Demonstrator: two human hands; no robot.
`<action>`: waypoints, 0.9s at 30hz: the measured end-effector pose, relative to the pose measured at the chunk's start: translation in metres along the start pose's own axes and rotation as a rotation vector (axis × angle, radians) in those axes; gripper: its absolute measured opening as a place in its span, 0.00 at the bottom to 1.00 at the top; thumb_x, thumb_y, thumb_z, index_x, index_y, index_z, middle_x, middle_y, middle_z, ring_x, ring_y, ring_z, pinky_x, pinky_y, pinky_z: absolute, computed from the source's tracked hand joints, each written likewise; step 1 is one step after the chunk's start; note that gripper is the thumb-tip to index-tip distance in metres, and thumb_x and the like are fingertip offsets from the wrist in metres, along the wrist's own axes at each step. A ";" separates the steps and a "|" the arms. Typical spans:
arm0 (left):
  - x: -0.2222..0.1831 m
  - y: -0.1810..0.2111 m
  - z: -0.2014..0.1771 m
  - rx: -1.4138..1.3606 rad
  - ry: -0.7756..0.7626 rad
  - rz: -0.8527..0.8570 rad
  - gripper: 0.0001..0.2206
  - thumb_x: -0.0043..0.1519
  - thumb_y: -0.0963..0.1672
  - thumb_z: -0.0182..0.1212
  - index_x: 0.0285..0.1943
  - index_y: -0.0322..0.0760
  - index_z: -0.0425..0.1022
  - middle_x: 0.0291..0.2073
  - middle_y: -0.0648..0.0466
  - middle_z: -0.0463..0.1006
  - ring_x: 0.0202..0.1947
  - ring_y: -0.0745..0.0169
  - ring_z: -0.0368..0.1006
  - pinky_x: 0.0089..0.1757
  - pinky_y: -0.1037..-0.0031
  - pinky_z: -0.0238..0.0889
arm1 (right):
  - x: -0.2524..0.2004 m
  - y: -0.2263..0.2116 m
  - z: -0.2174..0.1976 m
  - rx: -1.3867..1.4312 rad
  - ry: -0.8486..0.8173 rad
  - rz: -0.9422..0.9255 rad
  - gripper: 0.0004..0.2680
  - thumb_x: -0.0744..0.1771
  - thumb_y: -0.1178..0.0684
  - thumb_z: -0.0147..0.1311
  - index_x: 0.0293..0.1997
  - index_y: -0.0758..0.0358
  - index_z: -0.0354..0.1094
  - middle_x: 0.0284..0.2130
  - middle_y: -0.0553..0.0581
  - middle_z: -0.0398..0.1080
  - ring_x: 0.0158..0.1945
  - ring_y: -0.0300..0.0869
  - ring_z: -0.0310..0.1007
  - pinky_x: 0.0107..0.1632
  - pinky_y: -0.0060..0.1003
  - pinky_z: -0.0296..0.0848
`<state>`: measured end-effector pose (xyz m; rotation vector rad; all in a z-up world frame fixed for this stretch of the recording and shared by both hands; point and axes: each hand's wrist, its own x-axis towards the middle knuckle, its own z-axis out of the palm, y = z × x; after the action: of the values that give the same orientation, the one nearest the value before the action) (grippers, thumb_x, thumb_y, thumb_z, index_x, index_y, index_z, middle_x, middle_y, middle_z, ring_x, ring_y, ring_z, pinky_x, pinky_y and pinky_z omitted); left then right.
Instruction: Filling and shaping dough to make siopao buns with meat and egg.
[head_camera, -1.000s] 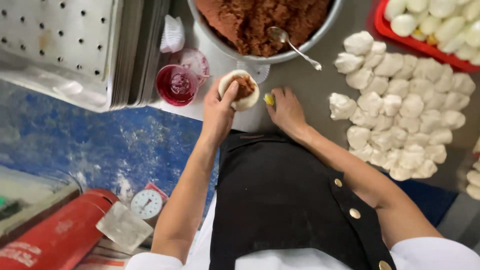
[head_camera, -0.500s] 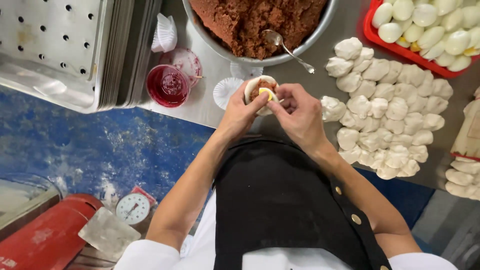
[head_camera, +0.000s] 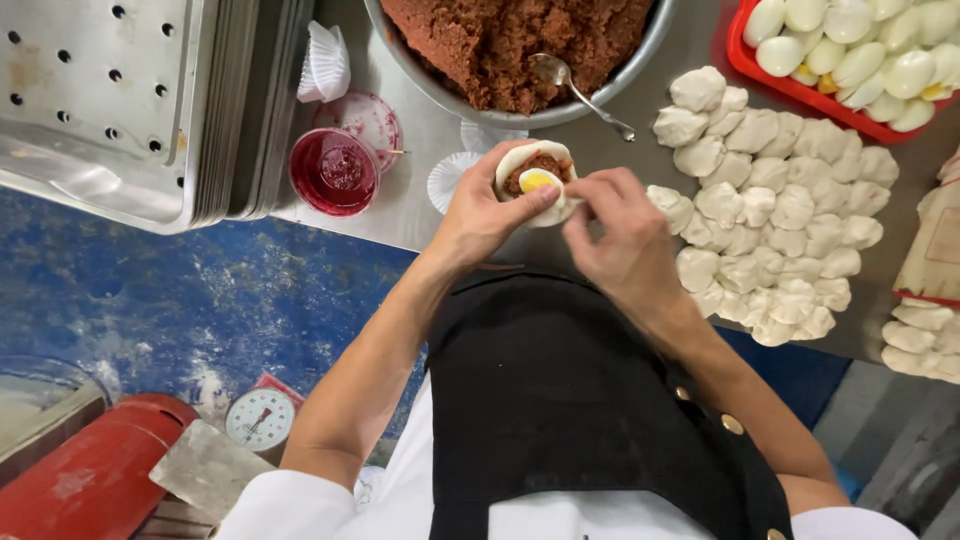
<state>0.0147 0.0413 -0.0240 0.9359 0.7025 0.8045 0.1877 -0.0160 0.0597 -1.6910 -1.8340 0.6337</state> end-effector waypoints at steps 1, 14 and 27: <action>-0.001 0.000 -0.002 -0.024 -0.004 -0.026 0.20 0.65 0.43 0.69 0.64 0.30 0.71 0.54 0.50 0.79 0.55 0.64 0.76 0.58 0.71 0.70 | 0.000 0.003 -0.004 -0.015 0.014 -0.024 0.08 0.66 0.66 0.59 0.48 0.68 0.72 0.41 0.61 0.72 0.37 0.42 0.76 0.41 0.34 0.76; -0.015 0.013 0.009 -0.247 0.029 -0.006 0.25 0.64 0.43 0.70 0.70 0.34 0.67 0.59 0.52 0.77 0.60 0.62 0.73 0.61 0.68 0.68 | 0.023 -0.010 -0.036 0.438 0.008 0.009 0.04 0.72 0.64 0.58 0.52 0.69 0.74 0.43 0.56 0.74 0.39 0.33 0.73 0.39 0.24 0.72; -0.008 0.006 0.024 -0.544 0.029 0.074 0.28 0.64 0.41 0.72 0.72 0.31 0.63 0.62 0.47 0.74 0.63 0.54 0.72 0.64 0.59 0.68 | -0.005 0.013 -0.022 0.607 0.034 0.403 0.09 0.70 0.60 0.55 0.55 0.71 0.69 0.41 0.53 0.75 0.39 0.33 0.74 0.39 0.27 0.75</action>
<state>0.0281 0.0266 -0.0067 0.4589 0.4384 1.0107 0.2120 -0.0203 0.0668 -1.6210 -1.1052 1.1779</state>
